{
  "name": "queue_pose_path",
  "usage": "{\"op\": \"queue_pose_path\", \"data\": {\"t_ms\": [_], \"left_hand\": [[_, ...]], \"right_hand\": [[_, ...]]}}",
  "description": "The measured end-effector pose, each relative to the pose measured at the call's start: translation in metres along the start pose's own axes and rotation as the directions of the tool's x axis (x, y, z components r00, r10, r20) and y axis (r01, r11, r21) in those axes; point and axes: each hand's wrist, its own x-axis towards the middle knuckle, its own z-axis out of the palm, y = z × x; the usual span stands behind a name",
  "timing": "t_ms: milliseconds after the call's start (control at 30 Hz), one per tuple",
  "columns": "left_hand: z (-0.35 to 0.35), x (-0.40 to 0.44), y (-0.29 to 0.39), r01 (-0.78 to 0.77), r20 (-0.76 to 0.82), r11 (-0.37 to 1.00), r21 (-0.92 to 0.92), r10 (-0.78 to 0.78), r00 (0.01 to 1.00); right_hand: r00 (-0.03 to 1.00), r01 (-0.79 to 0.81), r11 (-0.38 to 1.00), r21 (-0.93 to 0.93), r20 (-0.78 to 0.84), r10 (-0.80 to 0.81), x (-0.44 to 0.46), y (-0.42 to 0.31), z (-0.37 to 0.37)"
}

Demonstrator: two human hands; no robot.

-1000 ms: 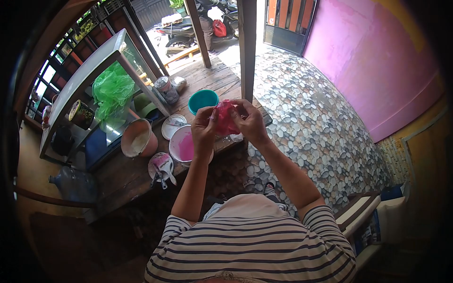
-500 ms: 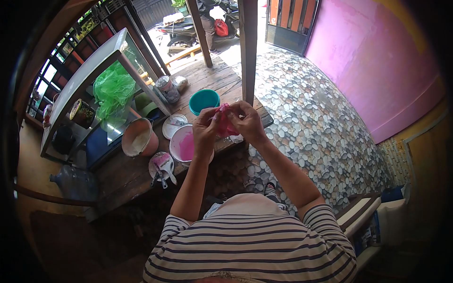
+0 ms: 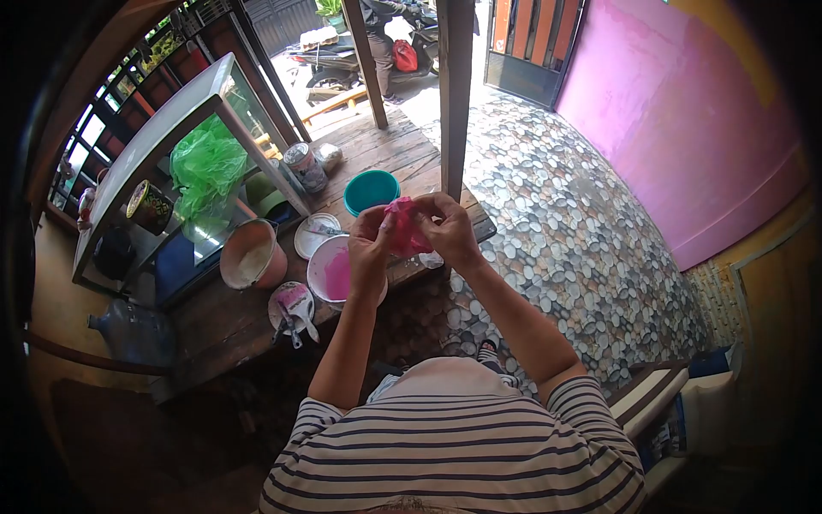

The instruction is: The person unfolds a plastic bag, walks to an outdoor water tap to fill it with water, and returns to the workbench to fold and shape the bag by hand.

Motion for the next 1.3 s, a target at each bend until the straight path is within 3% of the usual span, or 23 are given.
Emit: {"op": "queue_pose_path", "data": {"t_ms": [67, 200, 367, 433, 500, 567, 600, 667, 767, 967, 1100, 1167, 1300], "left_hand": [[-0.006, -0.002, 0.002, 0.08, 0.049, 0.997, -0.014, -0.079, 0.996], [-0.017, 0.003, -0.013, 0.083, 0.003, 0.997, 0.002, -0.083, 0.997], [-0.023, 0.002, -0.014, -0.076, -0.043, 0.994, 0.078, 0.079, 0.996], [-0.027, 0.0, -0.013, -0.09, -0.049, 0.994, 0.068, 0.093, 0.994], [-0.029, -0.003, -0.008, -0.102, -0.054, 0.993, 0.058, 0.105, 0.993], [-0.03, -0.007, 0.001, 0.035, -0.098, 0.999, -0.034, -0.038, 0.994], [-0.032, -0.006, -0.001, 0.031, -0.103, 0.999, -0.032, -0.034, 0.994], [-0.039, -0.006, -0.008, -0.096, -0.125, 0.995, -0.014, 0.094, 0.988], [-0.042, -0.011, -0.003, -0.045, -0.135, 0.999, 0.013, 0.046, 0.99], [-0.048, -0.014, 0.004, -0.165, -0.161, 0.978, 0.13, 0.185, 0.969], [-0.057, -0.02, 0.01, -0.195, -0.202, 0.948, 0.252, 0.249, 0.947], [-0.061, -0.027, 0.015, -0.092, -0.211, 0.988, 0.127, 0.117, 0.97], [-0.062, -0.034, 0.027, -0.127, -0.241, 0.988, 0.085, 0.144, 0.96]], "right_hand": [[1.0, 0.007, 1.0, -0.014, 0.011, -0.007, 0.001, 0.003, 0.0], [0.999, 0.023, 0.999, -0.032, 0.029, -0.022, 0.003, 0.013, 0.005], [0.994, 0.076, 0.997, -0.023, 0.078, -0.074, 0.002, 0.017, 0.017], [0.995, -0.035, 0.999, -0.002, 0.092, 0.035, 0.001, 0.015, 0.022], [0.993, -0.036, 0.999, 0.005, 0.111, 0.035, 0.002, 0.012, 0.028], [0.991, -0.037, 0.999, 0.013, 0.13, 0.035, 0.002, 0.012, 0.032], [0.988, -0.05, 0.998, 0.041, 0.15, 0.043, 0.003, 0.012, 0.033], [0.983, -0.064, 0.995, 0.075, 0.179, 0.049, 0.003, 0.012, 0.035], [0.972, -0.09, 0.994, 0.069, 0.222, 0.073, 0.002, 0.006, 0.041], [0.964, -0.077, 0.978, 0.196, 0.264, 0.023, 0.002, 0.008, 0.057], [0.951, -0.056, 0.984, 0.168, 0.308, 0.002, 0.004, 0.007, 0.067], [0.944, -0.093, 0.978, 0.189, 0.328, 0.027, 0.003, 0.007, 0.073], [0.918, -0.125, 0.977, 0.171, 0.394, 0.048, 0.001, 0.002, 0.081]]}}
